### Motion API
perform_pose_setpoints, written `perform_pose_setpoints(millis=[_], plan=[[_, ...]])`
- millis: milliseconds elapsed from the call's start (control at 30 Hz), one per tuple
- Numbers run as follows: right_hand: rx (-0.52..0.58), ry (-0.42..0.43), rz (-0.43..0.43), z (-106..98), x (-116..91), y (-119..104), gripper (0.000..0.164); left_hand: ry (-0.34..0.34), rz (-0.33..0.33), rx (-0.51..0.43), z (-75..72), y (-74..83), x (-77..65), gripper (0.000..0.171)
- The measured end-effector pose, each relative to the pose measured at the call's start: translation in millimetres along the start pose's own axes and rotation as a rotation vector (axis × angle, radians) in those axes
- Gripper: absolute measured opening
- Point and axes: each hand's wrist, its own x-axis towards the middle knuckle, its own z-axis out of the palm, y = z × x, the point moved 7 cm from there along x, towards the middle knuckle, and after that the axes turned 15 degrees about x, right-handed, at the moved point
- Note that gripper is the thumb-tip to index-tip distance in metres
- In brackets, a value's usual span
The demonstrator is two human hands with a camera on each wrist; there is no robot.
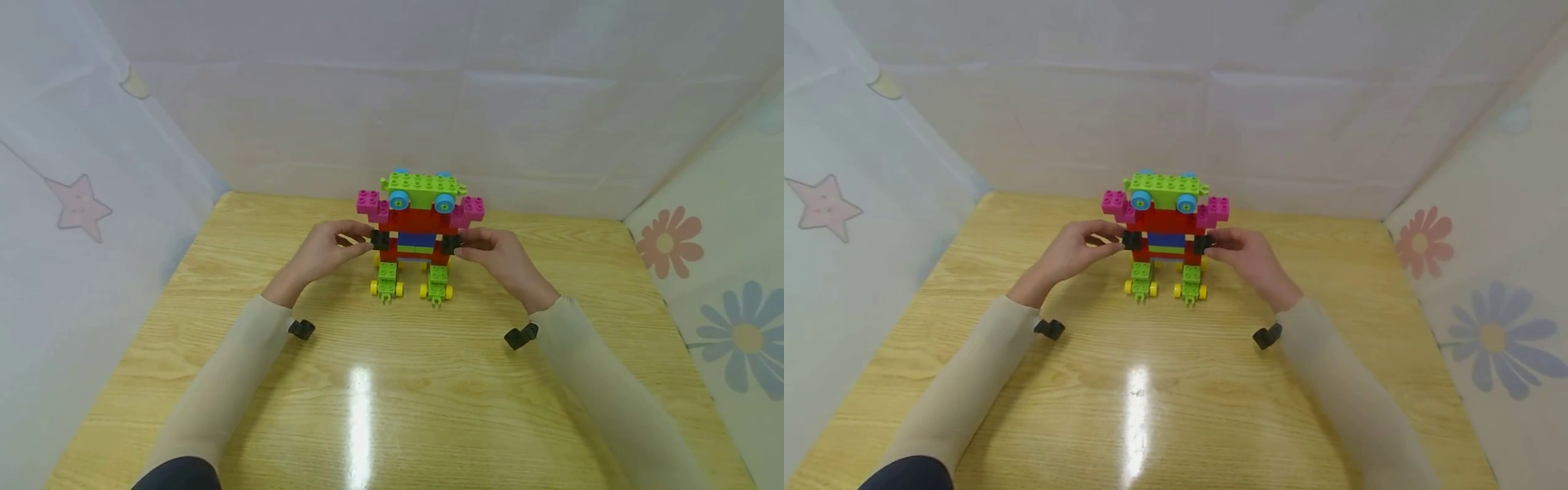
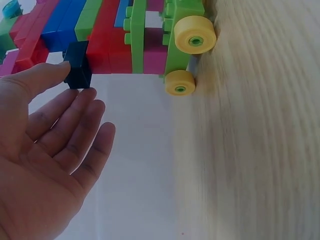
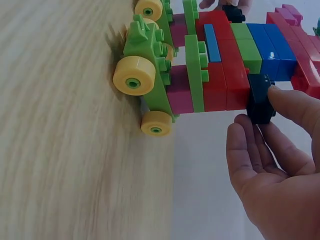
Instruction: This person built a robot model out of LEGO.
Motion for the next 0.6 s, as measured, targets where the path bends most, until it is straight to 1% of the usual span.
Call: perform_pose_setpoints(millis=[133, 267, 600], plan=[[0.029, 0.005, -0.011, -2.0, 7.7, -0.2, 0.050, 0.001, -0.006, -0.005, -0.9, -0.5, 5.1, 0.036], [0.038, 0.011, -0.010, -3.4, 11.1, 0.2, 0.052, 0.004, -0.002, -0.004, -1.9, 0.5, 7.5, 0.036], [0.034, 0.013, -0.003, -2.7, 13.3, 2.5, 0.049, 0.013, -0.008, -0.003, 0.4, -3.3, 7.5, 0.036]])
